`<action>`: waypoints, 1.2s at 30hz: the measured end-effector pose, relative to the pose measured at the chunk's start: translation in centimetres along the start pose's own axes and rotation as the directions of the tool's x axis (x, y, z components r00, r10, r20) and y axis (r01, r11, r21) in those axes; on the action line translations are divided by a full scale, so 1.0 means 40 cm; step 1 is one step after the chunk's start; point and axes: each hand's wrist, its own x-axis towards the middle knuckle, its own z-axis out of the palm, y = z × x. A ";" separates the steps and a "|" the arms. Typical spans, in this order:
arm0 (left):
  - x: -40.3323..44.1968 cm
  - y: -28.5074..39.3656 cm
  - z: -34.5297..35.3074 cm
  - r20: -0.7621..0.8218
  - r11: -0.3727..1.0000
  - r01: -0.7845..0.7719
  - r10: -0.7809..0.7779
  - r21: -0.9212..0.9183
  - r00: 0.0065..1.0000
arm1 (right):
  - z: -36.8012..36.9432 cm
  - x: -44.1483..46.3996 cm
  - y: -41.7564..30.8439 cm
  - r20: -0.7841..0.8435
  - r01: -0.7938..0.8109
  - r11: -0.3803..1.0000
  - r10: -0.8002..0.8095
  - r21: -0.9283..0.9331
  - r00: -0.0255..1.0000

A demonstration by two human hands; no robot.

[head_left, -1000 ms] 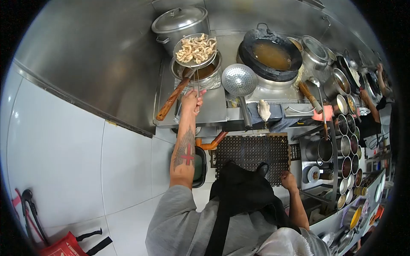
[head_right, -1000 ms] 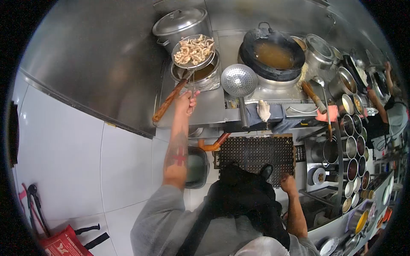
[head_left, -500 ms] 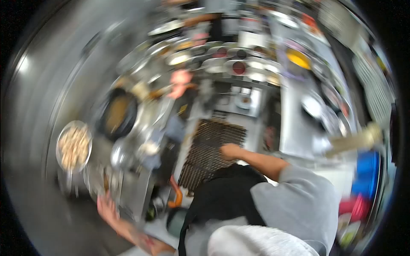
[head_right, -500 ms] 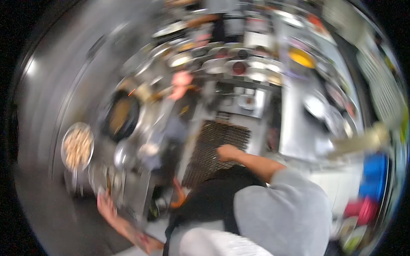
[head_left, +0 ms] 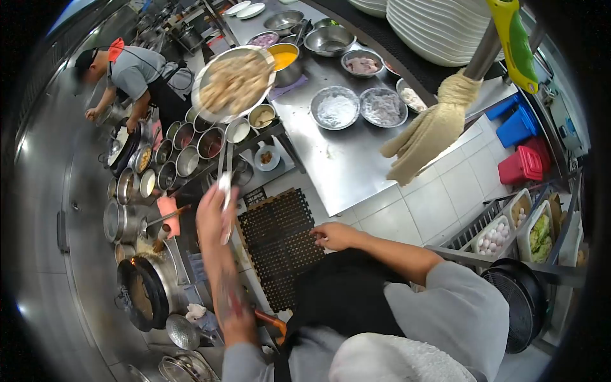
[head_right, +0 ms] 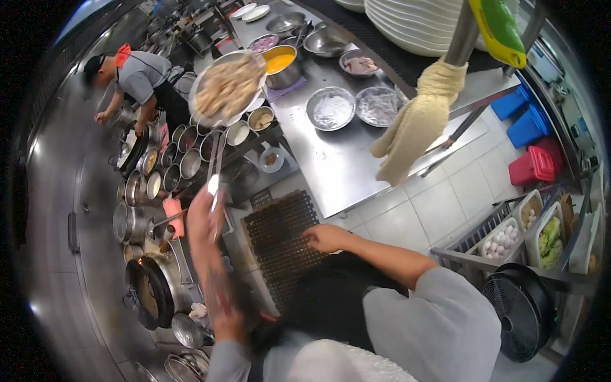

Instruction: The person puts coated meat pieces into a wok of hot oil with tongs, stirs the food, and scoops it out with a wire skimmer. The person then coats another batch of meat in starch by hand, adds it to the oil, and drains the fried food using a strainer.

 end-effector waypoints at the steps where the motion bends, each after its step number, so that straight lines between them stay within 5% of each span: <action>1: 0.121 -0.011 0.080 0.112 1.000 0.031 -0.030 0.000 0.993 | -0.034 -0.037 0.023 -0.054 -0.047 0.999 0.048 0.017 0.997; 4: 0.446 -0.050 0.288 0.301 0.995 0.098 -0.090 -0.010 0.949 | -0.123 -0.161 0.080 -0.228 -0.137 0.989 0.144 0.047 0.963; 6: 0.579 -0.036 0.447 0.128 0.989 0.136 -0.127 -0.063 0.984 | -0.154 -0.248 0.096 -0.359 -0.164 0.978 0.200 0.127 0.912; 8: 0.706 -0.050 0.532 0.238 0.990 -0.068 0.038 0.120 0.970 | -0.166 -0.329 0.109 -0.431 -0.218 0.959 0.278 0.182 0.858; 10: 0.902 -0.061 0.584 0.259 0.908 0.029 -0.150 0.418 0.954 | -0.146 -0.394 0.132 -0.501 -0.272 0.930 0.363 0.247 0.785; 11: 0.891 -0.044 0.611 0.265 0.908 0.032 -0.155 0.417 0.952 | -0.130 -0.427 0.144 -0.536 -0.295 0.922 0.385 0.250 0.751; 12: 0.862 -0.002 0.648 0.345 0.651 -0.231 -0.050 0.723 0.937 | -0.115 -0.452 0.151 -0.568 -0.318 0.914 0.405 0.251 0.716; 14: 0.854 0.010 0.693 0.452 0.250 -0.440 0.014 0.862 0.892 | -0.082 -0.476 0.156 -0.549 -0.349 0.882 0.471 0.317 0.691; 16: 0.863 -0.043 0.724 0.065 0.339 -0.217 0.409 0.915 0.910 | -0.056 -0.492 0.149 -0.500 -0.388 0.841 0.538 0.378 0.679; 17: 0.827 -0.033 0.737 -0.032 0.405 -0.158 0.424 0.900 0.905 | -0.054 -0.490 0.149 -0.498 -0.398 0.840 0.540 0.370 0.678; 22: 0.798 -0.042 0.649 -0.031 0.427 -0.194 0.466 0.883 0.884 | -0.090 -0.441 0.154 -0.503 -0.418 0.845 0.535 0.335 0.679; 24: 0.837 -0.060 0.593 -0.066 0.511 -0.144 0.370 0.847 0.927 | -0.116 -0.415 0.157 -0.526 -0.402 0.897 0.436 0.184 0.731; 25: 0.828 -0.065 0.562 -0.002 0.731 -0.200 0.266 0.652 0.964 | -0.131 -0.399 0.145 -0.529 -0.392 0.905 0.418 0.167 0.738; 26: 0.815 -0.070 0.532 -0.007 0.740 -0.192 0.257 0.644 0.966 | -0.144 -0.385 0.140 -0.524 -0.404 0.900 0.426 0.162 0.738; 28: 0.756 -0.055 0.480 0.085 0.926 -0.143 0.120 0.350 0.989 | -0.174 -0.349 0.130 -0.489 -0.397 0.909 0.407 0.130 0.772; 34: 0.465 -0.012 0.270 0.073 0.989 0.003 -0.013 0.146 0.997 | -0.295 -0.170 -0.002 -0.584 -0.274 0.962 0.210 -0.022 0.784; 35: 0.473 -0.058 0.168 0.262 0.999 0.037 -0.045 0.034 0.964 | -0.321 -0.120 -0.019 -0.630 -0.212 0.977 0.161 -0.006 0.760; 36: 0.391 -0.061 0.163 0.046 0.992 0.098 -0.095 -0.080 0.994 | -0.352 -0.072 -0.035 -0.675 -0.146 0.989 0.106 -0.002 0.730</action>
